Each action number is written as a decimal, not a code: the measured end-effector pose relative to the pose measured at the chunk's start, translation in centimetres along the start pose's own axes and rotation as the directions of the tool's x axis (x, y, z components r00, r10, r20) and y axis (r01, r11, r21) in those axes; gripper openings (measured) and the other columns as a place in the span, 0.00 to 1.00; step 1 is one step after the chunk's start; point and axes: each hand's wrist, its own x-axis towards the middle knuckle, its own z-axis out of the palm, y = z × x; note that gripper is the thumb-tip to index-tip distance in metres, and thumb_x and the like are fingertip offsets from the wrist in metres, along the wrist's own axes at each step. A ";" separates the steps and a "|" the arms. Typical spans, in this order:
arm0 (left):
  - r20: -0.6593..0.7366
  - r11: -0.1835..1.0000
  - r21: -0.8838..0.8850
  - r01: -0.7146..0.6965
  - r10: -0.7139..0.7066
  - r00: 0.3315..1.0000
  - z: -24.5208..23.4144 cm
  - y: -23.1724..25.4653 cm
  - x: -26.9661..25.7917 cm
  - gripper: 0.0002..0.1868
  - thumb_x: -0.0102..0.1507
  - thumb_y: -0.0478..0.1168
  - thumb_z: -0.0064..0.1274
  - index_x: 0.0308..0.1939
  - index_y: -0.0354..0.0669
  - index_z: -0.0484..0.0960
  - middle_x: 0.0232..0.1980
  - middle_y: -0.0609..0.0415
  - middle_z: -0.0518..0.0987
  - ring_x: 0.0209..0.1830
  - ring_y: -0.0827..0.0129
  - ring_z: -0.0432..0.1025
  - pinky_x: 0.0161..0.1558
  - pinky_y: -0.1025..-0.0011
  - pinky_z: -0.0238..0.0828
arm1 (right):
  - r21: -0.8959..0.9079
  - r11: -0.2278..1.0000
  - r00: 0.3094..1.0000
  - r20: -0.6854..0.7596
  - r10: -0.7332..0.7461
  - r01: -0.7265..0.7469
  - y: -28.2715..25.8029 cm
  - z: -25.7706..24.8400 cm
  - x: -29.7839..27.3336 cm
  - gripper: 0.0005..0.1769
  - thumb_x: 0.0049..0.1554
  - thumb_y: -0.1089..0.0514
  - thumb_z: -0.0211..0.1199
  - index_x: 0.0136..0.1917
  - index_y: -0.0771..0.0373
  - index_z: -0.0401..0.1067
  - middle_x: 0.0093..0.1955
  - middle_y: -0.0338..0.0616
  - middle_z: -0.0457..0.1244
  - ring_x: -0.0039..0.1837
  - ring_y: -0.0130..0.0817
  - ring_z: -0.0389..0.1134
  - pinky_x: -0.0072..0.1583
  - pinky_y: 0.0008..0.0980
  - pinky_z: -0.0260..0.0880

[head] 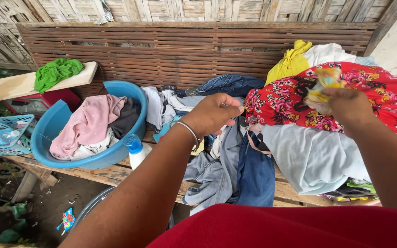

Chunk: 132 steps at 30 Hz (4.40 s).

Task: Sorting a large pile of laundry into different containers and piles.

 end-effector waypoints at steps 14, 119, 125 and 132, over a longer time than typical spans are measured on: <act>-0.164 0.939 -0.323 -0.116 0.065 0.984 -2.0 4.1 -4.1 0.43 0.51 0.64 0.63 0.64 0.48 0.71 0.57 0.52 0.79 0.45 0.71 0.76 0.43 0.66 0.78 | 0.729 0.638 0.797 0.527 -0.294 -0.247 -13.3 9.9 -8.2 0.14 0.66 0.60 0.54 0.64 0.64 0.67 0.64 0.48 0.67 0.65 0.41 0.69 0.69 0.50 0.68; -0.319 0.373 -0.928 -0.028 -0.749 0.581 -17.7 -22.1 -23.0 0.21 0.64 0.49 0.54 0.56 0.39 0.78 0.54 0.46 0.84 0.49 0.58 0.78 0.63 0.44 0.69 | 0.179 0.957 0.143 0.978 -0.150 -0.226 -20.4 31.4 -15.4 0.17 0.55 0.55 0.67 0.56 0.58 0.70 0.56 0.41 0.69 0.60 0.36 0.70 0.62 0.45 0.71; -0.456 0.515 -0.808 0.286 -0.854 0.249 -15.7 -19.0 -28.2 0.27 0.62 0.53 0.57 0.64 0.51 0.77 0.65 0.54 0.75 0.62 0.59 0.69 0.67 0.30 0.59 | -0.023 0.990 0.155 0.988 0.001 0.137 -21.6 36.5 -20.1 0.13 0.55 0.48 0.69 0.48 0.55 0.75 0.46 0.35 0.67 0.49 0.29 0.66 0.46 0.37 0.63; -0.532 0.624 -0.741 0.248 -0.772 0.348 -16.1 -17.3 -32.8 0.29 0.62 0.55 0.53 0.66 0.54 0.76 0.65 0.58 0.76 0.66 0.59 0.66 0.67 0.28 0.54 | 0.026 0.897 0.194 0.973 -0.124 0.441 -21.2 43.5 -23.8 0.11 0.56 0.52 0.70 0.47 0.59 0.78 0.43 0.39 0.68 0.45 0.29 0.66 0.44 0.34 0.67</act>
